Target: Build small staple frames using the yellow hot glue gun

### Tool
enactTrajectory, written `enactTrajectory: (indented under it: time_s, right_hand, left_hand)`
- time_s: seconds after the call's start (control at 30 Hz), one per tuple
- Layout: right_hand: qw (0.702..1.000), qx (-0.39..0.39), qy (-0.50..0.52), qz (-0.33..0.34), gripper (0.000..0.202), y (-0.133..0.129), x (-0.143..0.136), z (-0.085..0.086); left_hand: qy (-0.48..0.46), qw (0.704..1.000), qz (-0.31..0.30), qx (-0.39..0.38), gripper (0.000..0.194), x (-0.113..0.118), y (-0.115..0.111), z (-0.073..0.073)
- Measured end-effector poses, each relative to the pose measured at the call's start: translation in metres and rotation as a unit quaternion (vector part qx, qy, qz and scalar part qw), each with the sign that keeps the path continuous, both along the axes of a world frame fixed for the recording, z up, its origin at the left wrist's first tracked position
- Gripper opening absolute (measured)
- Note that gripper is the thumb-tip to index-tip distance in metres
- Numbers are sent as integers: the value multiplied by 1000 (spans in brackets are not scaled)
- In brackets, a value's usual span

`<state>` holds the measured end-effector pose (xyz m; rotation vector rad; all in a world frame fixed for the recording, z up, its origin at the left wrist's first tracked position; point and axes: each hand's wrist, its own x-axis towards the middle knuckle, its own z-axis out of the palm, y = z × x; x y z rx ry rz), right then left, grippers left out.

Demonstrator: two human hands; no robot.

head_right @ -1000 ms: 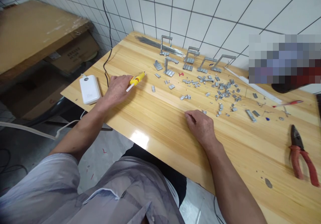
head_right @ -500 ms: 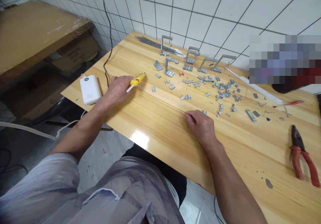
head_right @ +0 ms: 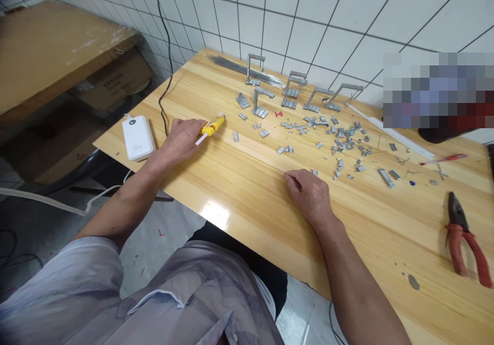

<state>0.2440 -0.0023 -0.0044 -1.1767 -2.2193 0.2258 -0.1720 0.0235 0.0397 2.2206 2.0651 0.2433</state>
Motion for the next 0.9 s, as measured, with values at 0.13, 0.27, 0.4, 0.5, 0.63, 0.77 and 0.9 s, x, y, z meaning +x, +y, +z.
enactTrajectory:
  time_s: [0.13,0.27,0.4,0.5,0.63,0.77,0.9]
  right_hand:
    - [1000,-4,-3,3,23,0,0,1]
    - [1000,-2,-1,3,23,0,0,1]
    - [1000,-10,-7,-5,24,0,0,2]
    - [1000,-13,-10,-9,24,0,0,2]
    - [1000,-14,-7,-6,23,0,0,2]
    - [1000,-14,-6,-6,24,-1,-1,3]
    - [1000,-12,-4,0,24,-1,-1,3]
  left_hand:
    - [2,1000,-6,3,30,0,-2,-3]
    - [1,1000,12,16,32,-1,-1,-4]
    - [17,999,29,1,32,0,2,-4]
    - [7,1000,24,-1,31,0,2,-5]
    - [0,1000,14,0,30,1,0,-6]
    - [-14,1000,7,9,30,0,-1,-9]
    - [-12,1000,13,24,31,-2,-1,-10]
